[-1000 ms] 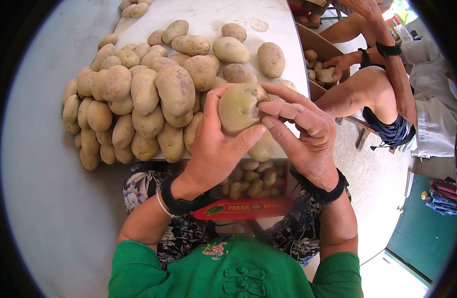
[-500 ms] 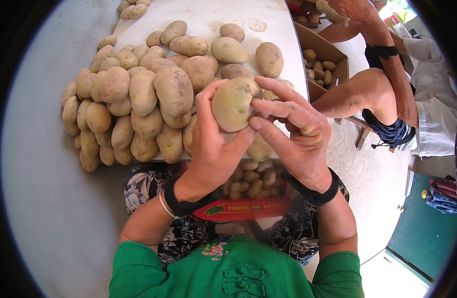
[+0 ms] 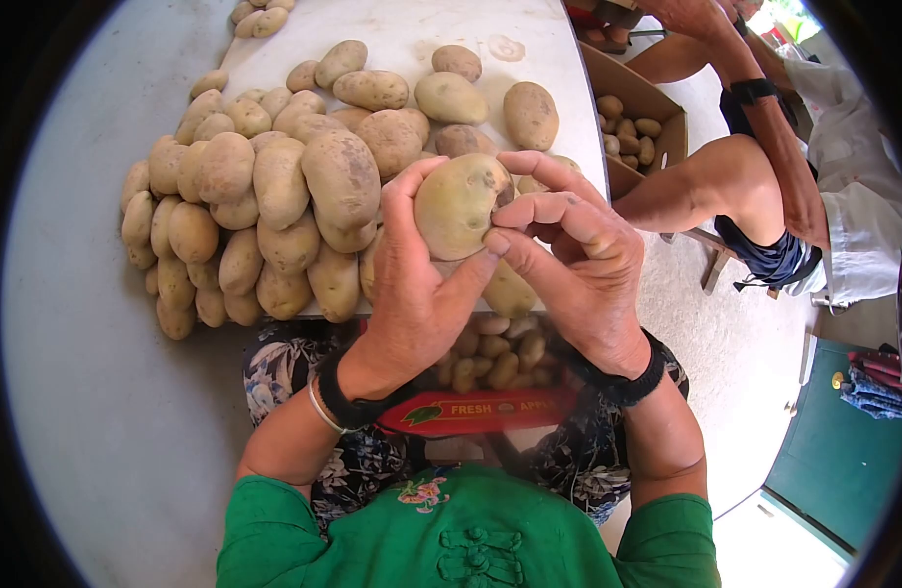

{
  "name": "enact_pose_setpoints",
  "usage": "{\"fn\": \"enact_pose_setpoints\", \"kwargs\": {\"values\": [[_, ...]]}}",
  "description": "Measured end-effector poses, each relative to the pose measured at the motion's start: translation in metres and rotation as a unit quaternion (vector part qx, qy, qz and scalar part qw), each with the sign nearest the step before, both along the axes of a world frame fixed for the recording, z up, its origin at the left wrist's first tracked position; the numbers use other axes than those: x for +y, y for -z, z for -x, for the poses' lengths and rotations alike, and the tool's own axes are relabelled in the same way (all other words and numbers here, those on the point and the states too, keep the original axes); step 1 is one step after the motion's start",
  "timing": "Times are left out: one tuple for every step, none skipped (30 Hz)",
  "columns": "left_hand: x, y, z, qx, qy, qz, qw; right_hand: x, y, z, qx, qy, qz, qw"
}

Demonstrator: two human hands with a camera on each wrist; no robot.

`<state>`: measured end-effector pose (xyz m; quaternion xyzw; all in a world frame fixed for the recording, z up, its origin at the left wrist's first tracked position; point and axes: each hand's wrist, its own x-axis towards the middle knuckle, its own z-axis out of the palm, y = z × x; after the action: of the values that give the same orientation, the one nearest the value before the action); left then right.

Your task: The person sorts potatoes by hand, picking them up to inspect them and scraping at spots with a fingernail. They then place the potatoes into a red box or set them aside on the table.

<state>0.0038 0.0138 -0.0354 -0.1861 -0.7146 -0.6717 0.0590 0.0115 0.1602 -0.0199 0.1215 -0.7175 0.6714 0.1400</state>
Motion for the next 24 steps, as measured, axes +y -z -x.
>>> {"fn": "enact_pose_setpoints", "kwargs": {"values": [[0.0011,-0.0007,-0.0004,-0.022,0.016,-0.035,0.999,0.0009,-0.0005,0.0001,0.0,0.001,-0.001,1.0],[0.0021,-0.0008,-0.0011,-0.022,0.016,-0.036,0.999,0.0025,-0.0014,0.0004,0.005,-0.007,-0.007,1.0],[0.0025,-0.0011,-0.0016,-0.039,0.025,-0.047,0.998,0.0032,-0.0021,0.0009,0.01,-0.015,-0.012,1.0],[0.0019,-0.0019,-0.0016,-0.055,0.031,-0.058,0.996,0.0028,-0.0011,0.001,0.011,-0.017,-0.012,1.0],[0.0007,-0.0033,-0.0015,-0.053,0.029,-0.057,0.997,0.0021,0.0007,0.0005,0.004,-0.031,0.034,0.999],[-0.0001,-0.0048,-0.0014,-0.062,0.039,-0.063,0.995,0.0015,0.0015,0.0,-0.005,-0.044,0.079,0.996],[0.0,-0.0053,-0.0014,-0.072,0.05,-0.069,0.994,0.0006,0.0003,-0.0004,-0.005,-0.044,0.078,0.996],[0.0004,-0.0045,-0.0016,-0.073,0.05,-0.07,0.994,-0.0006,-0.002,-0.001,-0.018,-0.044,0.098,0.994],[0.0011,-0.0032,-0.0017,-0.072,0.054,-0.082,0.993,-0.0009,-0.0038,-0.0017,-0.031,-0.043,0.117,0.992],[0.0019,-0.0021,-0.0017,-0.071,0.057,-0.094,0.991,0.0005,-0.0048,-0.0026,-0.031,-0.043,0.117,0.992],[0.0026,-0.0018,-0.0023,-0.07,0.058,-0.093,0.992,0.0026,-0.0057,-0.0032,-0.027,-0.04,0.081,0.996],[0.0032,-0.0019,-0.0033,-0.081,0.059,-0.104,0.99,0.0038,-0.0062,-0.0032,-0.023,-0.037,0.044,0.998],[0.0035,-0.0021,-0.0037,-0.092,0.06,-0.117,0.987,0.0033,-0.0063,-0.0028,-0.023,-0.037,0.044,0.998],[0.0039,-0.0021,-0.0035,-0.092,0.061,-0.117,0.987,0.0024,-0.0059,-0.0026,-0.019,-0.029,0.046,0.998],[0.0045,-0.0021,-0.0031,-0.092,0.054,-0.107,0.989,0.0023,-0.0055,-0.0028,-0.016,-0.021,0.047,0.999],[0.0052,-0.0019,-0.0028,-0.091,0.048,-0.097,0.99,0.0034,-0.0048,-0.002,-0.017,-0.02,0.046,0.999],[0.0056,-0.0014,-0.0026,-0.092,0.048,-0.097,0.99,0.0046,-0.0038,-0.0005,-0.007,-0.009,0.022,1.0],[0.0054,-0.0008,-0.0023,-0.07,0.038,-0.064,0.995,0.0052,-0.0033,0.0004,0.003,0.001,-0.001,1.0],[0.0051,-0.0005,-0.0022,-0.048,0.027,-0.03,0.998,0.0058,-0.0043,0.0,0.003,0.001,-0.001,1.0],[0.0051,-0.0011,-0.0022,-0.048,0.026,-0.03,0.998,0.0064,-0.0065,-0.0006,0.006,0.01,-0.024,1.0],[0.0053,-0.002,-0.0024,-0.037,0.017,-0.018,0.999,0.0069,-0.008,-0.0009,0.01,0.019,-0.048,0.999],[0.0054,-0.0025,-0.0026,-0.026,0.008,-0.006,1.0,0.0074,-0.0084,-0.0002,0.01,0.018,-0.047,0.999],[0.0048,-0.0017,-0.0021,-0.026,0.008,-0.005,1.0,0.0081,-0.0083,0.0008,0.012,0.014,-0.06,0.998],[0.0036,-0.0002,-0.0014,-0.009,-0.001,0.027,1.0,0.0087,-0.0084,0.0008,0.013,0.011,-0.073,0.997]]}}
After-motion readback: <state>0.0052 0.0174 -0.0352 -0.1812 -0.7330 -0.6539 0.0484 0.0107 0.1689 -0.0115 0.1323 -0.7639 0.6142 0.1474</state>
